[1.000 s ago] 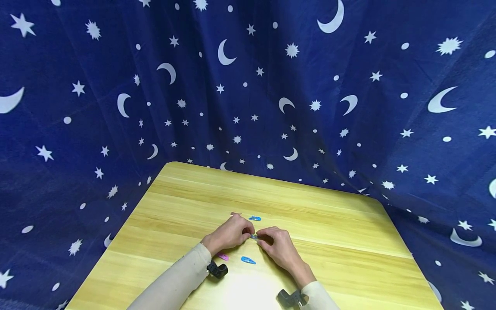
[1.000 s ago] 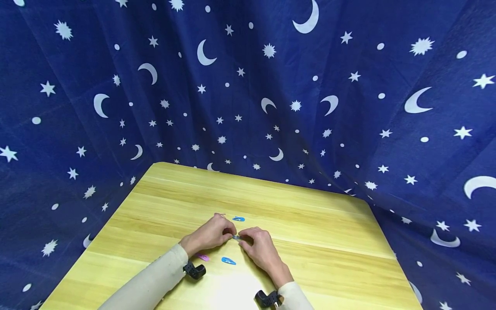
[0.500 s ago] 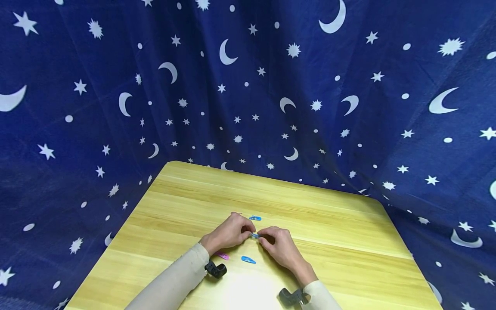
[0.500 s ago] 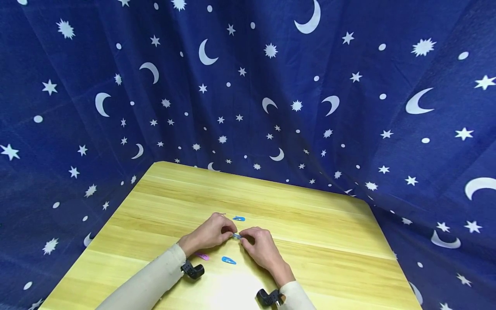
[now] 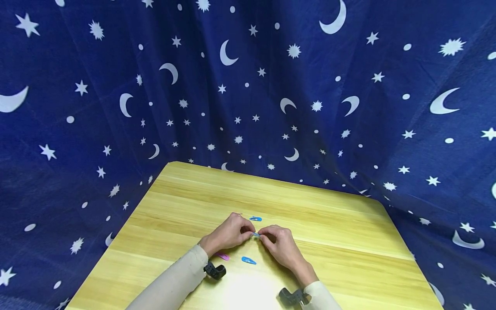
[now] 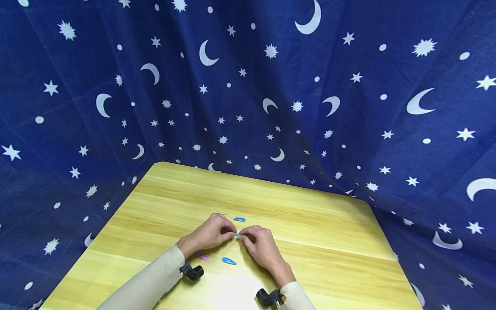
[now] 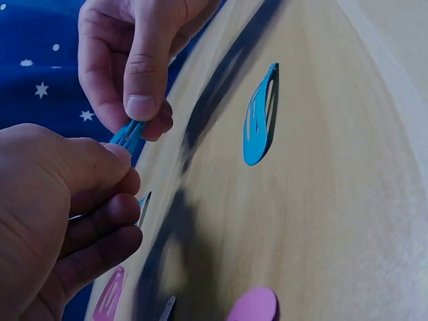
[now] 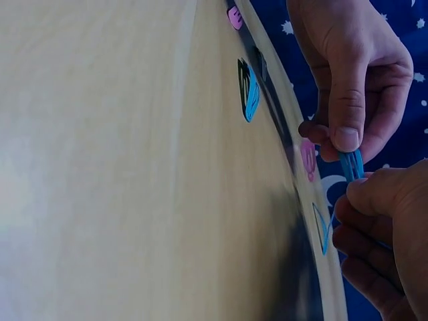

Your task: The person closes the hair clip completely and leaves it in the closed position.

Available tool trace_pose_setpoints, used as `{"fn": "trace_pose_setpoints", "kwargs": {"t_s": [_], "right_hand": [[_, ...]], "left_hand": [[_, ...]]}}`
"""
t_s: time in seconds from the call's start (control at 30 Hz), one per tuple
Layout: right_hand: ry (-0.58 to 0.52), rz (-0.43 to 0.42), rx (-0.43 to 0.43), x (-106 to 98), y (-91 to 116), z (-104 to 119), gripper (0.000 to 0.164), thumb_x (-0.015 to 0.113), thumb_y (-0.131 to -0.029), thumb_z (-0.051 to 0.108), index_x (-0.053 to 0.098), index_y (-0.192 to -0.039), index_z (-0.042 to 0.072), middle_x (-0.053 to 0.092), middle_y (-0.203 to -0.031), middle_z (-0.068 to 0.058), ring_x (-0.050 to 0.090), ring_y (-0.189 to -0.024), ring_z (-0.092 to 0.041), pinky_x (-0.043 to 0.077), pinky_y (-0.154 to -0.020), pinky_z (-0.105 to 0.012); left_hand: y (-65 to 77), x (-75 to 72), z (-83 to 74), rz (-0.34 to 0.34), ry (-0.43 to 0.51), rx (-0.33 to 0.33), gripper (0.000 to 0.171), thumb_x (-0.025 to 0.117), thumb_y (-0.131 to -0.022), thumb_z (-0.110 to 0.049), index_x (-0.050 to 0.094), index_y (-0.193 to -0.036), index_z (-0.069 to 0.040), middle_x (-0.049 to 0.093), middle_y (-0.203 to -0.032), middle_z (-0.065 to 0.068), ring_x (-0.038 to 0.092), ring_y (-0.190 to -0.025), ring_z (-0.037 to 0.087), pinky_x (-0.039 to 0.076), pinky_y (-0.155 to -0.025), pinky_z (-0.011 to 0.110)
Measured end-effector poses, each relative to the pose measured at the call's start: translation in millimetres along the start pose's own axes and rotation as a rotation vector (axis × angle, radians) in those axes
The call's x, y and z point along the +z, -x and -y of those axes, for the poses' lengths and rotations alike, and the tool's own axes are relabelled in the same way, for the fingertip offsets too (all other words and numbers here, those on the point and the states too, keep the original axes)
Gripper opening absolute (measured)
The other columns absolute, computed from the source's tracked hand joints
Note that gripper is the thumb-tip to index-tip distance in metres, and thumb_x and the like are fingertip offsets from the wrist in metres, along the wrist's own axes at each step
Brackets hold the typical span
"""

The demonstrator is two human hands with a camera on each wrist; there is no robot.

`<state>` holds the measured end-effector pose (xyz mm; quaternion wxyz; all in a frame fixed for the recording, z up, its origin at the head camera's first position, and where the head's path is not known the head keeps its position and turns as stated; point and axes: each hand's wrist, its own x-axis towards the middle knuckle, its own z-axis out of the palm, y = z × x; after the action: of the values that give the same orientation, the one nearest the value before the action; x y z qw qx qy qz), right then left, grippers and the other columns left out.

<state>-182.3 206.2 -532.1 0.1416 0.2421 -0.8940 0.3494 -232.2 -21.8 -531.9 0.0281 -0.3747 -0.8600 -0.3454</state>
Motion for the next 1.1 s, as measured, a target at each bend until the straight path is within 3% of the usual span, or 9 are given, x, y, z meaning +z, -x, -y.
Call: {"fn": "trace_pose_setpoints", "kwargs": {"t_s": [0.5,0.83,1.1], "right_hand": [[-0.022,-0.013,-0.020,-0.4,-2.1,1.7,0.016,0.081,-0.095,0.000,0.083,-0.100,0.015,0.082,-0.098,0.002,0.076,-0.092,-0.006,0.064,-0.081,-0.027],[-0.046,-0.031,-0.045,0.7,-2.5,1.9,0.013,0.078,-0.096,-0.001,0.082,-0.098,0.011,0.082,-0.095,-0.002,0.076,-0.088,-0.008,0.064,-0.075,-0.025],[-0.036,-0.027,-0.036,-0.4,-4.1,3.6,0.016,0.080,-0.093,-0.002,0.082,-0.097,0.014,0.080,-0.093,0.004,0.073,-0.086,-0.002,0.063,-0.074,-0.022]], "left_hand": [[1.6,-0.8,-2.7,-0.030,0.005,0.009,0.006,0.082,-0.099,-0.014,0.086,-0.097,-0.018,0.080,-0.084,-0.011,0.059,-0.072,-0.011,0.050,-0.113,0.048],[2.2,-0.2,-4.0,-0.066,0.011,0.040,0.004,0.084,-0.097,-0.013,0.084,-0.094,-0.016,0.075,-0.079,-0.011,0.057,-0.071,-0.007,0.052,-0.086,0.029],[1.5,-1.1,-5.2,-0.062,0.007,0.031,0.005,0.084,-0.098,-0.014,0.083,-0.093,-0.016,0.073,-0.078,-0.013,0.057,-0.072,-0.006,0.051,-0.081,0.024]]}}
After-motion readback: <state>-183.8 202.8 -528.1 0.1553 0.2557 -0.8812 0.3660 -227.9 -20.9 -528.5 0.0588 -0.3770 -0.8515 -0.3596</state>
